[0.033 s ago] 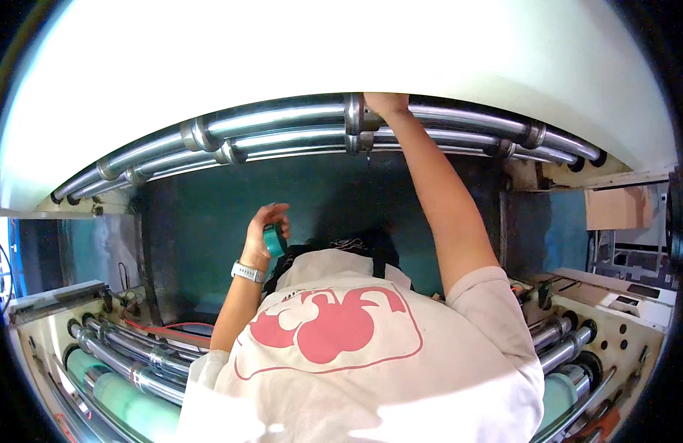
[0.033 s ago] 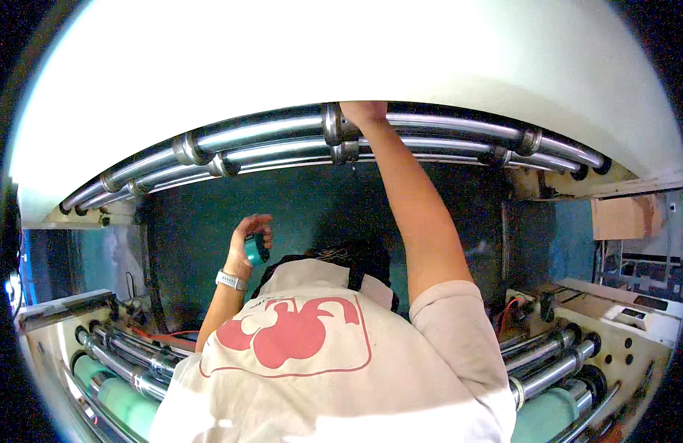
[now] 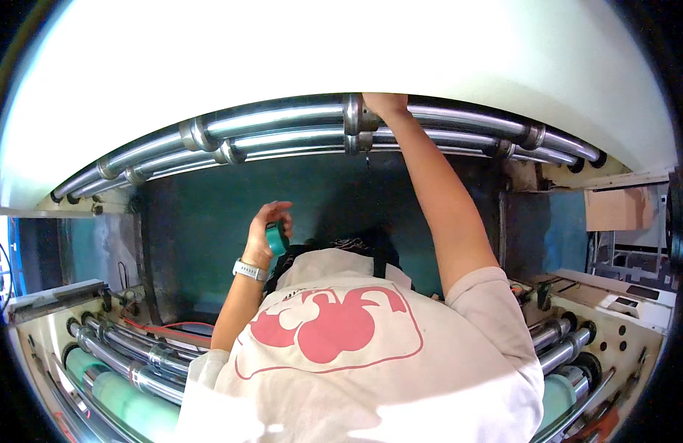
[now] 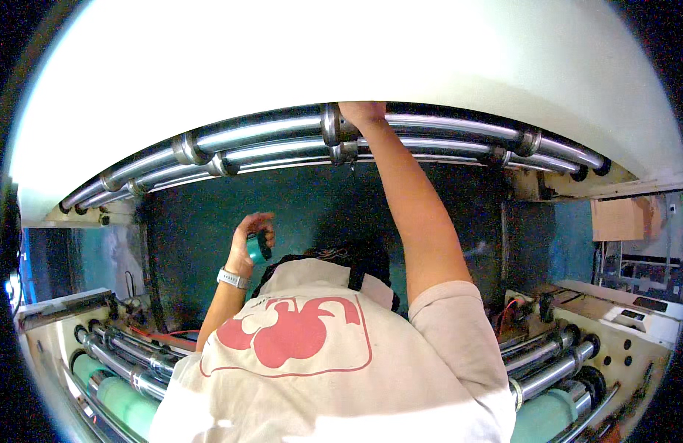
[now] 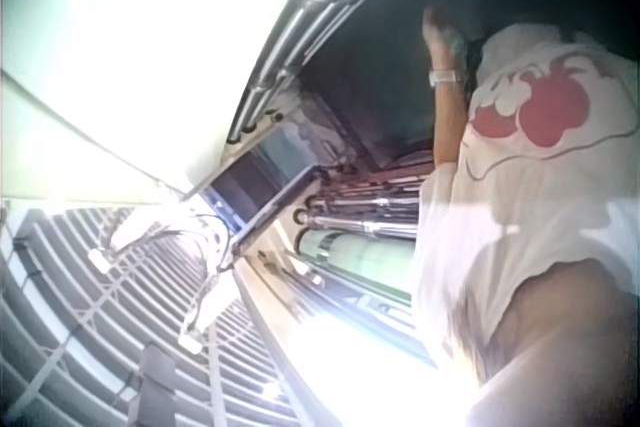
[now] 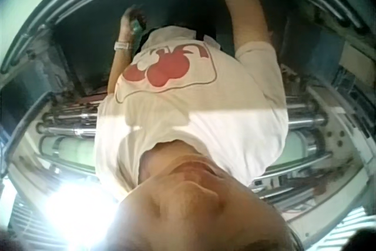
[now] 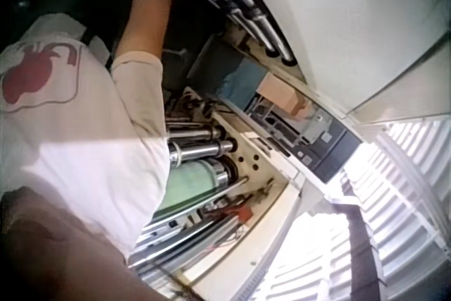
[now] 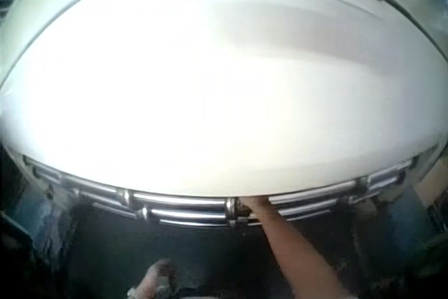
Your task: The person measures the length of several large, curved metal pipes using a tape measure and a pen. They mark specific points on the pipes and adjust the tape measure to ensure accurate readings. The person also uses a small green tool to assist with the measurements.
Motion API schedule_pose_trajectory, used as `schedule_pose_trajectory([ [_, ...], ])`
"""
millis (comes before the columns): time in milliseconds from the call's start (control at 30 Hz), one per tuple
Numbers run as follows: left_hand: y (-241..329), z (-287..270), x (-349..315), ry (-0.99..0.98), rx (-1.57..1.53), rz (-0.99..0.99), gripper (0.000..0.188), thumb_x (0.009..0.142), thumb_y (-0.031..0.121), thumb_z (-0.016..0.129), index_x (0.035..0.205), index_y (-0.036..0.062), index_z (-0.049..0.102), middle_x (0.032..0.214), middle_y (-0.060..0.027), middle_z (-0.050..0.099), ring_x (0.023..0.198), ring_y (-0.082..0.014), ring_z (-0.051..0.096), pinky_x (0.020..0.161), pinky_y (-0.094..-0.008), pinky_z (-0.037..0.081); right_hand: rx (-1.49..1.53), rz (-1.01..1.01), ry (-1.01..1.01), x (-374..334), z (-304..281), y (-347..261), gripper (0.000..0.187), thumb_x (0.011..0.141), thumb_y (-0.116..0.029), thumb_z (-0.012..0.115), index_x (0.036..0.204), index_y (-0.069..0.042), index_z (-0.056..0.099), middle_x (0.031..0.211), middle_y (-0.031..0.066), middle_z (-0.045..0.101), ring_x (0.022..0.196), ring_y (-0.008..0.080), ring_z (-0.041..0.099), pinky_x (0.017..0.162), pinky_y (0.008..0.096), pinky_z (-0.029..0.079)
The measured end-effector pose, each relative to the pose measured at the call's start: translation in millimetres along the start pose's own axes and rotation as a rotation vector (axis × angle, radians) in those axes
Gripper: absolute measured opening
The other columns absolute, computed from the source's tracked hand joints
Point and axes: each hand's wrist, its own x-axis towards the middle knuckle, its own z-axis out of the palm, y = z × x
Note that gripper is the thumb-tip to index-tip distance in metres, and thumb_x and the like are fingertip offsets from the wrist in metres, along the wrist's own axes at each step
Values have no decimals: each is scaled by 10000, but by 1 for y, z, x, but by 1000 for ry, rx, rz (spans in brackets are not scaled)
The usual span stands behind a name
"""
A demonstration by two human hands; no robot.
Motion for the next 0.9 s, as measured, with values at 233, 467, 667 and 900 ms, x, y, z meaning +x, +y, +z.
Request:
schedule_pose_trajectory([
  [233, -18, 30, 7, -44, -14, 4, 319, 814, 290, 512, 926, -2, 576, 676, -57, 521, 579, -154, 477, 489, -267, 397, -5, 46, -185, -2, -8, 3, 369, 804, -310, 499, 1056, -48, 564, 1033, 172, 561, 956, 320, 535, 809, 443, 423],
  [467, -27, 12, -2, -21, -79, 32, 344, 819, 290, 490, 965, -15, 552, 684, -64, 525, 589, -156, 482, 494, -269, 406, -74, 49, -175, -5, 0, 9, 395, 824, -340, 485, 1085, -50, 543, 1043, 176, 555, 982, 313, 529, 828, 439, 421],
  [667, -27, 12, -4, -11, -45, 27, 376, 838, 300, 440, 1006, -22, 541, 703, -63, 530, 590, -167, 472, 494, -276, 399, -25, 83, -255, 6, -5, 6, 395, 835, -334, 469, 1116, -65, 538, 1091, 169, 546, 1010, 315, 520, 855, 419, 412],
  [900, -20, 15, -3, -73, -48, 27, 340, 825, 290, 491, 963, -15, 548, 697, -59, 534, 585, -150, 487, 492, -259, 405, -69, 82, -251, 2, -6, 6, 419, 835, -348, 479, 1142, -66, 521, 1128, 167, 529, 1044, 309, 504, 888, 415, 395],
])
